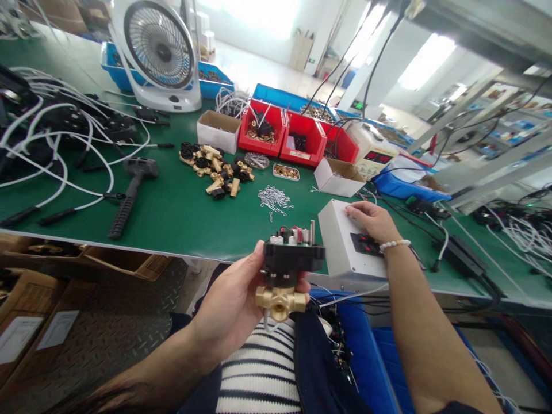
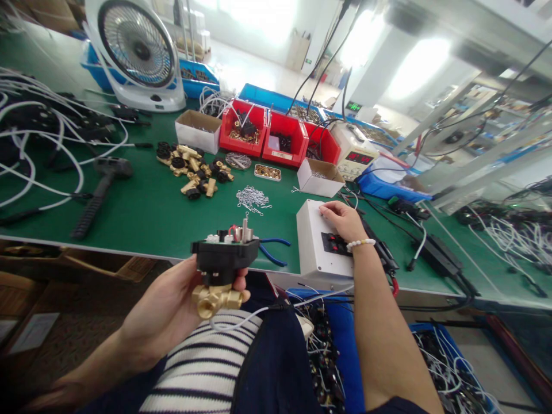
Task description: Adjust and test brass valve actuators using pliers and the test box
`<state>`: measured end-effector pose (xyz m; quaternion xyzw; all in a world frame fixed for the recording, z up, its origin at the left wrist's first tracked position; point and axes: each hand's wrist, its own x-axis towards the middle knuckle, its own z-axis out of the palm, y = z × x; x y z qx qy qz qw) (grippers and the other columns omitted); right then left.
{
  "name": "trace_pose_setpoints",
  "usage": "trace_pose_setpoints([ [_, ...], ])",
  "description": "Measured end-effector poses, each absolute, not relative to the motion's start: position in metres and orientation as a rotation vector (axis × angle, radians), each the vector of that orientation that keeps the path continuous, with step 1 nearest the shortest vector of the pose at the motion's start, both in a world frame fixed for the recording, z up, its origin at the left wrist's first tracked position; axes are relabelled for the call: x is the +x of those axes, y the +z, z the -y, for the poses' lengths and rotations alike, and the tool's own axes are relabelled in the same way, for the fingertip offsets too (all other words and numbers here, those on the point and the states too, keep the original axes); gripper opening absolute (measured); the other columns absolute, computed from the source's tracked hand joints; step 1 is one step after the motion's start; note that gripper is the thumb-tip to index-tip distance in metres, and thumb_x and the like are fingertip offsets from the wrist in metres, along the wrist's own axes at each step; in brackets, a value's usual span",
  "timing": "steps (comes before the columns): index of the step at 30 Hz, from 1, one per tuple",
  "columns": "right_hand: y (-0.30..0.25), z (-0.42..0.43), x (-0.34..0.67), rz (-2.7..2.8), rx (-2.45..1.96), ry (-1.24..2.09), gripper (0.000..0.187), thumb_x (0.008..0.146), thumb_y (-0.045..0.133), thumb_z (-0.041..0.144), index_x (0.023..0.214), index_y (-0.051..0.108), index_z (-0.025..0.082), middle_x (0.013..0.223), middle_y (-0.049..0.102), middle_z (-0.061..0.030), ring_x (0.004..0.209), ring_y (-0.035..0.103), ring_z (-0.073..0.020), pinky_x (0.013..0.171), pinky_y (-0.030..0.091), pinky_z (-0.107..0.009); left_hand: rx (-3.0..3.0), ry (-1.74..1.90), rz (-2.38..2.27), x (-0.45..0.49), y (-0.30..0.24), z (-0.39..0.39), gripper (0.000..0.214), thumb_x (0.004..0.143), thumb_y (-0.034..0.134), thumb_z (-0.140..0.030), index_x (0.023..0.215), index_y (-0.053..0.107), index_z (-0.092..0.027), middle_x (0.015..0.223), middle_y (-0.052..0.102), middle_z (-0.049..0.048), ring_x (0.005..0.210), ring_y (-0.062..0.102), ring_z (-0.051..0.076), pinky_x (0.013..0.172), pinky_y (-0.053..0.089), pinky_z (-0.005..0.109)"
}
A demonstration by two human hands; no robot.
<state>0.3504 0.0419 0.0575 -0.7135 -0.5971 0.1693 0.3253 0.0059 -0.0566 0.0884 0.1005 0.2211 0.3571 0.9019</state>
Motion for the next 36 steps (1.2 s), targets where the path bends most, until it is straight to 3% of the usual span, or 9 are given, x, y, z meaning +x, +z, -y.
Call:
trace_pose_setpoints([
  [4,0.06,-0.042,0.35,1.586,-1.889,0.463,0.038,0.064,0.072,0.057,0.077,0.069,0.021,0.083,0.073,-0.0056,0.081,0.064,-0.0241,0.079,0.051,-0.039,0.056,0.669,-0.276,0.003,0.078,0.054,0.022,0.087,0.055,-0.02,0.083,0.072,-0.006,0.057,0.056,0.003,0.049,0.056,0.01,0.05,0.05,0.019],
  [10,0.064,-0.047,0.349,1.602,-1.925,0.472,0.037,0.062,0.074,0.056,0.074,0.071,0.022,0.077,0.071,-0.0061,0.074,0.062,-0.0248,0.075,0.05,-0.042,0.102,0.658,-0.176,0.0,0.074,0.057,0.014,0.078,0.073,-0.024,0.084,0.071,-0.011,0.052,0.046,-0.005,0.039,0.036,0.003,0.048,0.042,0.018],
  [15,0.063,-0.053,0.349,1.583,-1.959,0.421,0.03,0.064,0.073,0.053,0.068,0.068,0.023,0.071,0.069,-0.0053,0.073,0.06,-0.0254,0.076,0.048,-0.043,0.177,0.676,-0.11,0.003,0.081,0.059,0.031,0.085,0.067,-0.034,0.11,0.066,-0.015,0.055,0.048,-0.0047,0.042,0.04,0.005,0.051,0.042,0.021],
  [18,0.063,-0.052,0.347,1.569,-1.973,0.404,0.028,0.066,0.073,0.051,0.068,0.067,0.023,0.071,0.068,-0.005,0.073,0.06,-0.0249,0.074,0.047,-0.041,0.167,0.673,-0.139,0.004,0.082,0.058,0.038,0.088,0.063,-0.04,0.116,0.064,-0.014,0.055,0.048,-0.0047,0.041,0.038,0.005,0.051,0.042,0.021],
  [26,0.065,-0.048,0.34,1.507,-2.004,0.413,0.031,0.072,0.066,0.049,0.073,0.069,0.018,0.071,0.067,-0.0042,0.063,0.051,-0.0164,0.063,0.043,-0.031,0.121,0.642,-0.012,0.002,0.071,0.059,0.019,0.088,0.062,-0.02,0.105,0.068,-0.013,0.061,0.054,-0.0027,0.047,0.048,0.005,0.058,0.046,0.019],
  [36,0.068,-0.047,0.335,1.47,-1.967,0.457,0.033,0.08,0.063,0.049,0.074,0.068,0.017,0.074,0.066,-0.0048,0.064,0.05,-0.0142,0.07,0.043,-0.029,0.102,0.646,0.046,0.002,0.071,0.056,0.024,0.082,0.07,-0.027,0.097,0.071,-0.008,0.062,0.057,-0.0001,0.049,0.052,0.007,0.06,0.049,0.021],
])
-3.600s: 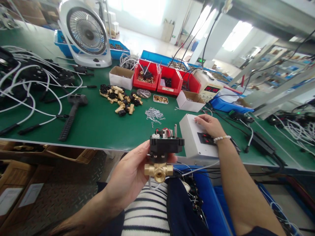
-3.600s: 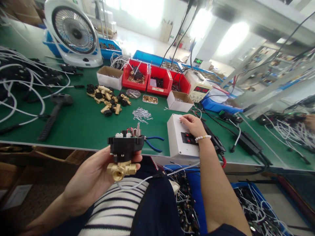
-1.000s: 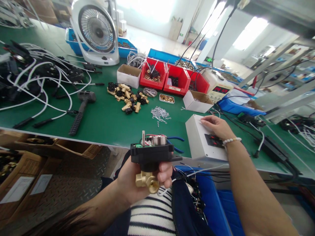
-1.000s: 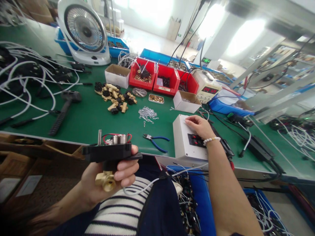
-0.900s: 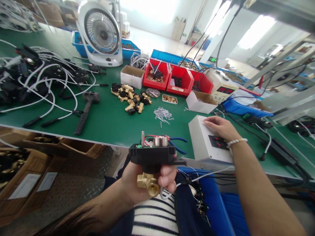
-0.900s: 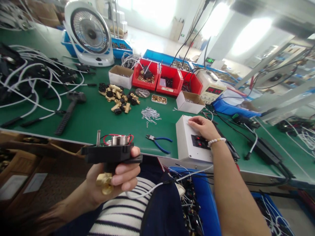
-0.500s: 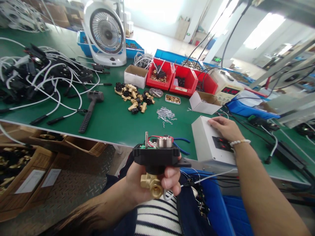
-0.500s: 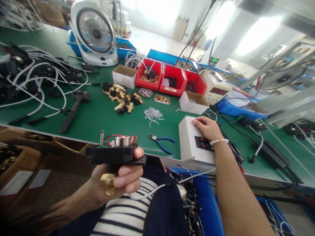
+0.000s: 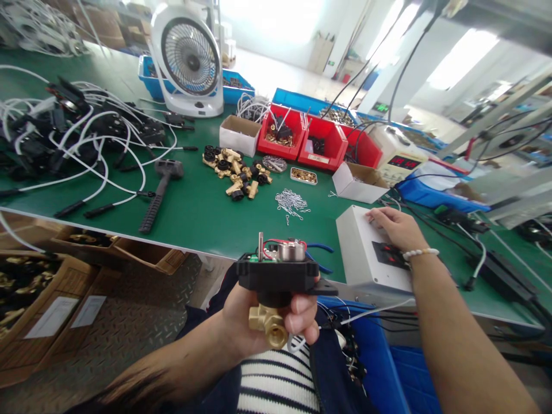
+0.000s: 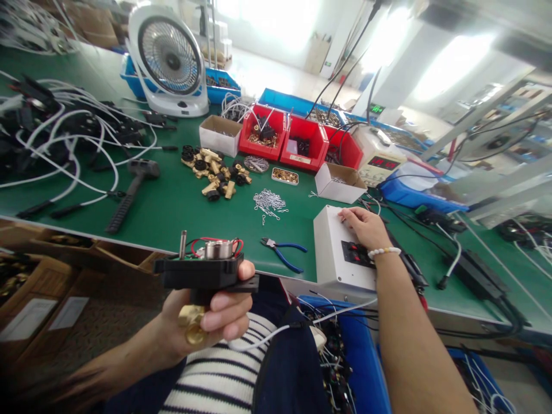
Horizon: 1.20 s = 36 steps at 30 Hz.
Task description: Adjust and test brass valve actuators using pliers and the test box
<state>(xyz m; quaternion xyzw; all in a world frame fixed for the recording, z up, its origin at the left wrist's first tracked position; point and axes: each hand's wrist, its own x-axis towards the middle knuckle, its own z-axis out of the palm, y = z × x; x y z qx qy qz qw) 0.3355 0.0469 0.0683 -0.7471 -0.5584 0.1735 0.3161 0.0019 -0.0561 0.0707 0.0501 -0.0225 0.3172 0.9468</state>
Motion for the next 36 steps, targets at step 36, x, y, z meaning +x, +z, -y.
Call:
trace_pose_setpoints([
  [36,0.0661,-0.0477,0.3393,1.513,-1.953,0.423,0.044,0.073,0.059,0.063,0.071,0.067,0.02,0.073,0.066,-0.0058,0.062,0.05,-0.0157,0.067,0.045,-0.031,0.04,0.653,0.003,0.0046,0.0685,0.0543,0.025,0.081,0.069,-0.026,0.094,0.072,-0.004,0.068,0.071,0.0053,0.058,0.069,0.013,0.065,0.06,0.025],
])
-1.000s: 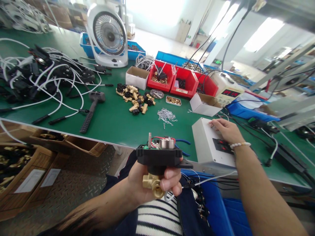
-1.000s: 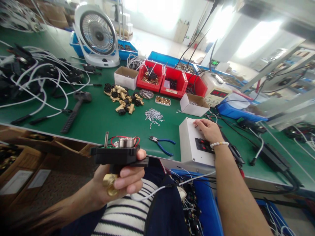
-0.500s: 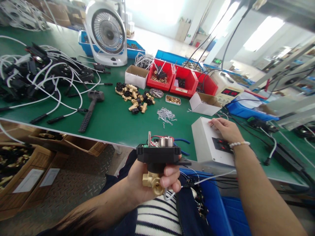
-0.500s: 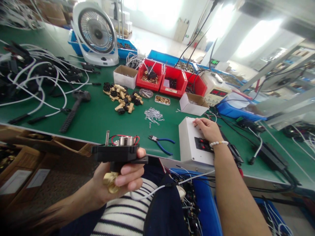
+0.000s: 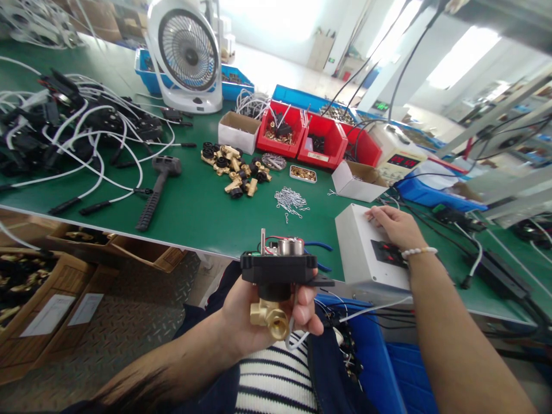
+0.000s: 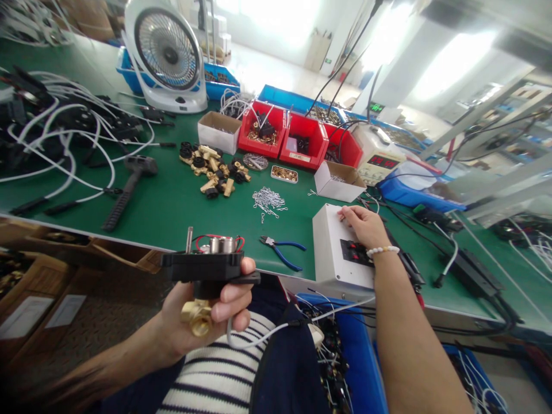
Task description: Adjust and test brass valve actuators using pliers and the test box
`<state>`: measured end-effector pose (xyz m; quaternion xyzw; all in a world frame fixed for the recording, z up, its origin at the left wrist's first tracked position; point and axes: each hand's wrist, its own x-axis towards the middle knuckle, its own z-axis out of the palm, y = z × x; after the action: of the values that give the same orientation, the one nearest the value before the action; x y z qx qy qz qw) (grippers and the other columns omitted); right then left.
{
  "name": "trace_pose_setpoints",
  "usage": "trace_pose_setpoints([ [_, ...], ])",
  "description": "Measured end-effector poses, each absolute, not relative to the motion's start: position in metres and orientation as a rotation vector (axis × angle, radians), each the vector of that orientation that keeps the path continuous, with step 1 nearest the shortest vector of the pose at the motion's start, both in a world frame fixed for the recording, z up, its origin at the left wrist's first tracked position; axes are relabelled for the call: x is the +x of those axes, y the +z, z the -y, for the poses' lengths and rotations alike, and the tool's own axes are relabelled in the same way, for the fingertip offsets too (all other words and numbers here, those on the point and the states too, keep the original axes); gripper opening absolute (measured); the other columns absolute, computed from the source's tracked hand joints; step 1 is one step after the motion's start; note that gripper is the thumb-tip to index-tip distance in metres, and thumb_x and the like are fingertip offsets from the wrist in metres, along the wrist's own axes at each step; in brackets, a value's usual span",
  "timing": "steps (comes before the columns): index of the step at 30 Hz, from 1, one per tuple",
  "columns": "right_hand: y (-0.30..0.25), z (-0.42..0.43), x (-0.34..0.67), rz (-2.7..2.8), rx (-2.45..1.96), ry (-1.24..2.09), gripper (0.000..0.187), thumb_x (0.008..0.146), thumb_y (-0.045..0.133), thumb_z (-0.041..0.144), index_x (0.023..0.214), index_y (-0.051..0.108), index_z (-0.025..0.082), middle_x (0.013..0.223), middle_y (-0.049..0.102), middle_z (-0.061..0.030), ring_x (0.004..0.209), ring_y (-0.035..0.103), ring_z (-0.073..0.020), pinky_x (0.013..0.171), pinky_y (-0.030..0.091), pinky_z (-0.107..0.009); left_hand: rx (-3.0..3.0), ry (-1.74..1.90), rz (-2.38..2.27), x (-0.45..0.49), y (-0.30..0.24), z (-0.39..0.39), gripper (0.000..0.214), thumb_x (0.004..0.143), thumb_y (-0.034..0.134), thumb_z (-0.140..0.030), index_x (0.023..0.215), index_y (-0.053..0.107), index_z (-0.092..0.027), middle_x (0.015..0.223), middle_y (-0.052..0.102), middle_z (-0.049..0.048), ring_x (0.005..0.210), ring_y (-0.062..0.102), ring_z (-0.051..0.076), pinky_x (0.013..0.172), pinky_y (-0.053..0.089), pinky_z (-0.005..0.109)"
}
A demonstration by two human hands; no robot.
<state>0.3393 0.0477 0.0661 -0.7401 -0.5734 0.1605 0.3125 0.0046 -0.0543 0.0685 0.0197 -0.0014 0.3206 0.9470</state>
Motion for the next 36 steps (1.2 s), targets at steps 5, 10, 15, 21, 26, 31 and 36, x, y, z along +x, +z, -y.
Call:
trace_pose_setpoints([
  [5,0.063,-0.048,0.341,1.545,-1.93,0.411,0.046,0.073,0.059,0.065,0.071,0.067,0.019,0.073,0.067,-0.0049,0.062,0.052,-0.0154,0.064,0.045,-0.031,0.095,0.661,-0.254,0.007,0.079,0.051,0.061,0.104,0.02,-0.036,0.101,0.072,-0.004,0.098,0.076,0.0169,0.082,0.074,0.021,0.074,0.06,0.032],
  [10,0.065,-0.048,0.341,1.583,-1.966,0.401,0.04,0.074,0.061,0.058,0.074,0.069,0.019,0.074,0.07,-0.0036,0.066,0.058,-0.0161,0.068,0.048,-0.031,0.158,0.709,-0.375,0.01,0.087,0.053,0.059,0.104,0.019,-0.035,0.107,0.071,-0.007,0.108,0.074,0.0179,0.094,0.074,0.023,0.085,0.058,0.033],
  [15,0.081,-0.043,0.344,1.611,-2.03,0.366,0.021,0.073,0.067,0.04,0.076,0.07,0.019,0.08,0.072,-0.005,0.077,0.064,-0.0211,0.08,0.05,-0.038,0.188,0.749,-0.361,0.007,0.087,0.053,0.061,0.105,0.015,-0.029,0.106,0.071,-0.005,0.105,0.075,0.0184,0.094,0.074,0.023,0.086,0.059,0.035],
  [21,0.104,0.017,0.306,1.792,-1.812,0.26,0.023,0.085,0.059,0.042,0.093,0.069,0.023,0.093,0.073,-0.0065,0.083,0.068,-0.0214,0.078,0.053,-0.036,0.189,0.757,-0.349,0.005,0.087,0.051,0.054,0.105,0.022,-0.028,0.109,0.069,-0.004,0.104,0.075,0.0192,0.095,0.074,0.024,0.086,0.059,0.035],
  [26,0.07,0.083,0.247,2.291,-1.43,0.783,0.018,0.093,0.055,0.036,0.096,0.069,0.024,0.095,0.073,-0.006,0.09,0.069,-0.0204,0.079,0.057,-0.033,0.201,0.736,-0.317,0.004,0.09,0.053,0.051,0.104,0.026,-0.027,0.105,0.072,-0.004,0.108,0.075,0.0173,0.093,0.074,0.022,0.087,0.058,0.033],
  [31,-0.005,0.108,0.244,2.407,-1.572,0.839,0.025,0.093,0.055,0.031,0.112,0.067,0.019,0.117,0.068,-0.0157,0.109,0.063,-0.0312,0.093,0.052,-0.05,0.215,0.695,-0.303,0.003,0.088,0.056,0.056,0.105,0.023,-0.032,0.108,0.072,-0.005,0.108,0.075,0.0177,0.094,0.074,0.022,0.086,0.058,0.031],
  [36,-0.029,0.112,0.264,2.383,-1.595,0.978,0.034,0.098,0.044,0.035,0.118,0.065,0.018,0.118,0.069,-0.0157,0.113,0.063,-0.0292,0.097,0.051,-0.048,0.204,0.745,-0.368,0.005,0.088,0.054,0.051,0.104,0.026,-0.029,0.107,0.071,-0.004,0.11,0.074,0.0187,0.095,0.073,0.023,0.089,0.058,0.035],
])
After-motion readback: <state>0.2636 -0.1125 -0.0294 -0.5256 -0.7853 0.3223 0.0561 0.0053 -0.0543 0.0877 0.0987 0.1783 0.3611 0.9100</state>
